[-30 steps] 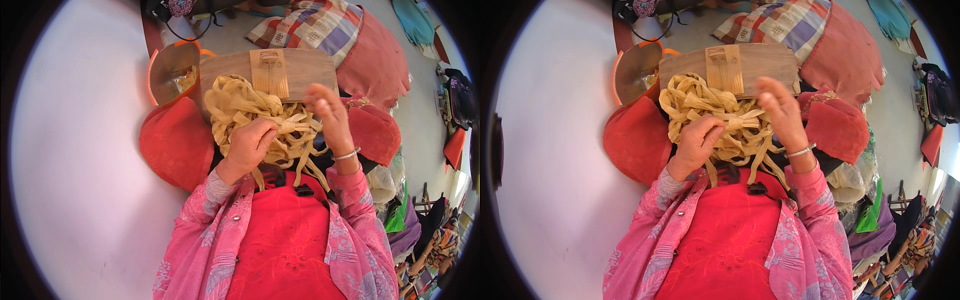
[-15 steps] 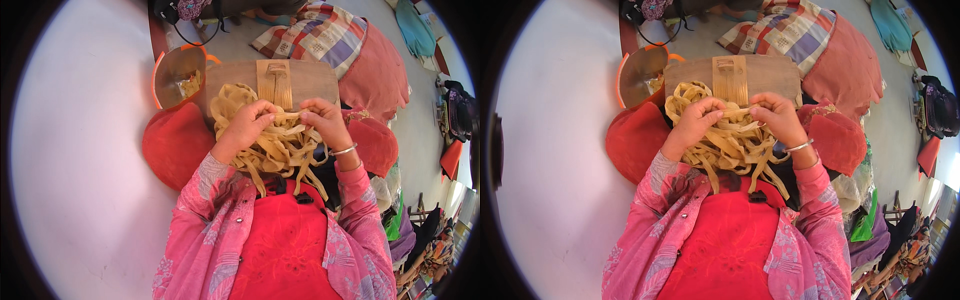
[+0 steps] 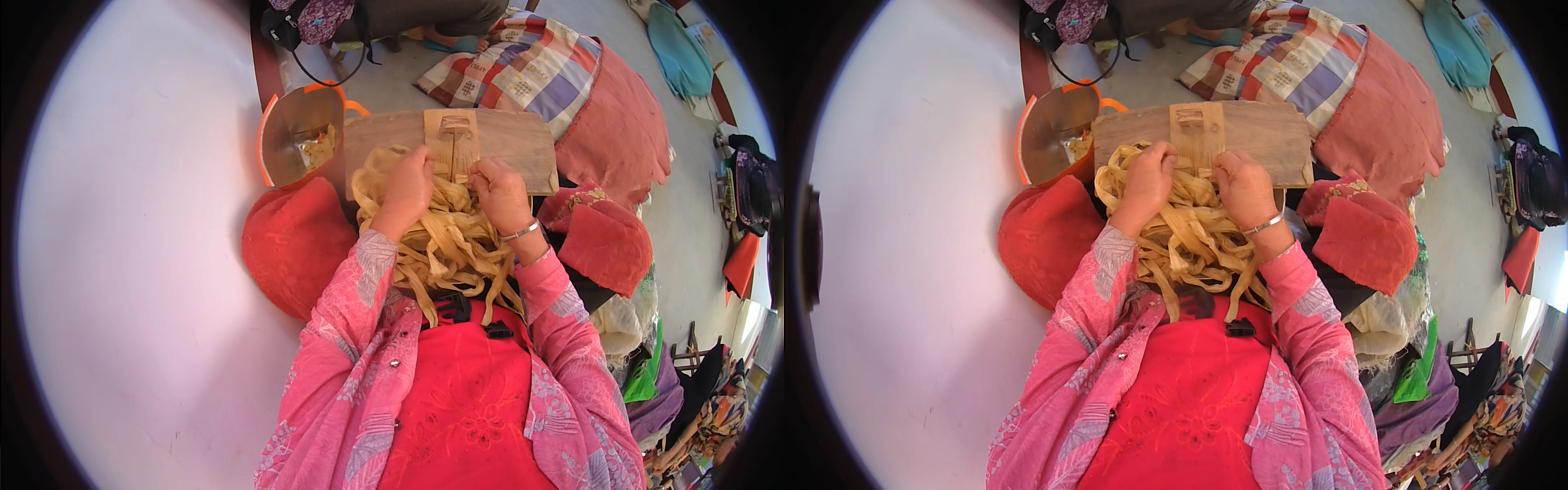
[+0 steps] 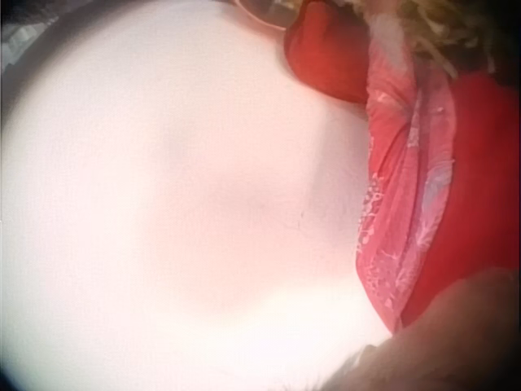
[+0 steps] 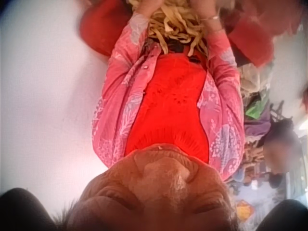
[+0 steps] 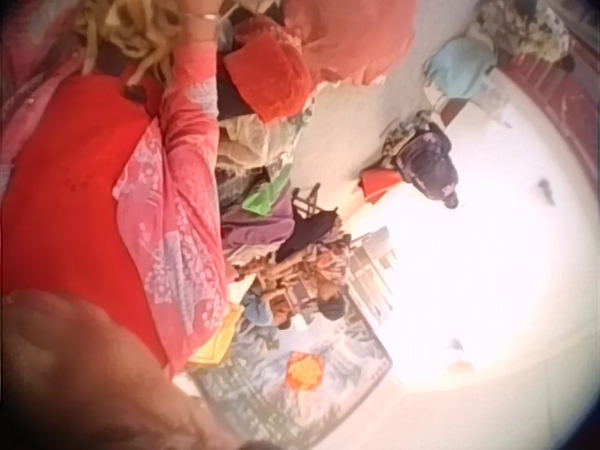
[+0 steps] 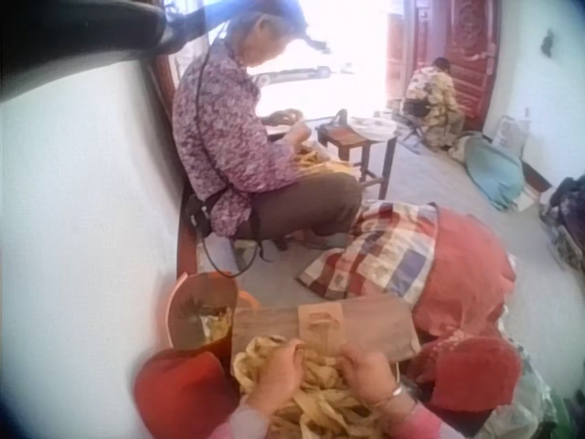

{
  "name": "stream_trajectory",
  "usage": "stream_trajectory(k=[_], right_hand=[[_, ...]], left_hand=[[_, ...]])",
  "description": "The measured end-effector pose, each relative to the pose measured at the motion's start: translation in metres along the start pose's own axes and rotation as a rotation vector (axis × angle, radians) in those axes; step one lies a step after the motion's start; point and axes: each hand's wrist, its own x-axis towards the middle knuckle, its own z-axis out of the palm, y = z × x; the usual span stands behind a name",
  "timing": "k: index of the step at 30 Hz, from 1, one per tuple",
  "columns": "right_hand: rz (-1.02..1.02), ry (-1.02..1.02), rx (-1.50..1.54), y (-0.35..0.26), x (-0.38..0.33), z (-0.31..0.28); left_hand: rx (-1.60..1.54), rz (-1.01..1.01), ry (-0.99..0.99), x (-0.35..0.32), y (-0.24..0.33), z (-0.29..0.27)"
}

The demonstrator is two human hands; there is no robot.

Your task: The person sorts through dried food strips by hand, picking them up from a pile and placing them into a bowl, then reaches into a large bag to pull out more strips and adds them to the pile.

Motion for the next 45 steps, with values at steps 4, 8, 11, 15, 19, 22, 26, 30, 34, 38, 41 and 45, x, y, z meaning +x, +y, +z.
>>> stream_trajectory(k=[4,8,11,15,19,22,26,30,34,38,41,45], right_hand=[[-0.112,0.049,-0.359,-0.013,-0.011,-0.031],[-0.236,0.184,-0.149,-0.061,-0.016,-0.037],[-0.184,0.125,-0.127,-0.066,-0.018,-0.045],[-0.067,0.117,-0.063,-0.048,-0.025,-0.073],[-0.056,-0.453,0.135,-0.080,-0.059,-0.097],[-0.086,-0.857,0.878,-0.150,-0.075,-0.119],[-0.075,-0.539,1.019,-0.166,-0.064,-0.121],[0.037,0.067,0.307,-0.112,-0.050,-0.064],[-0.087,0.122,-0.155,-0.074,-0.044,-0.040],[-0.084,0.102,-0.222,-0.067,-0.043,-0.041],[-0.002,0.033,-0.182,-0.048,-0.056,-0.036],[0.547,-0.433,0.416,-0.034,-0.073,-0.037]], left_hand=[[0.061,0.048,-0.022,-0.006,0.012,-0.004],[-0.531,-0.147,-0.173,-0.043,0.057,0.000],[-1.063,-0.393,-0.430,-0.064,0.072,0.005],[-1.033,-0.501,-0.759,-0.086,0.064,-0.017],[-0.377,0.103,-0.649,-0.087,0.106,-0.083],[-0.490,0.369,-0.804,-0.078,0.137,-0.115],[-0.852,0.234,-0.792,-0.081,0.145,-0.100],[-1.205,-0.210,-0.627,-0.092,0.123,-0.054],[-1.178,-0.429,-0.600,-0.081,0.081,-0.012],[-0.873,-0.323,-0.540,-0.080,0.058,-0.003],[-0.219,0.093,-0.318,-0.082,0.050,0.003],[0.103,0.397,-0.161,-0.094,0.053,0.003]])
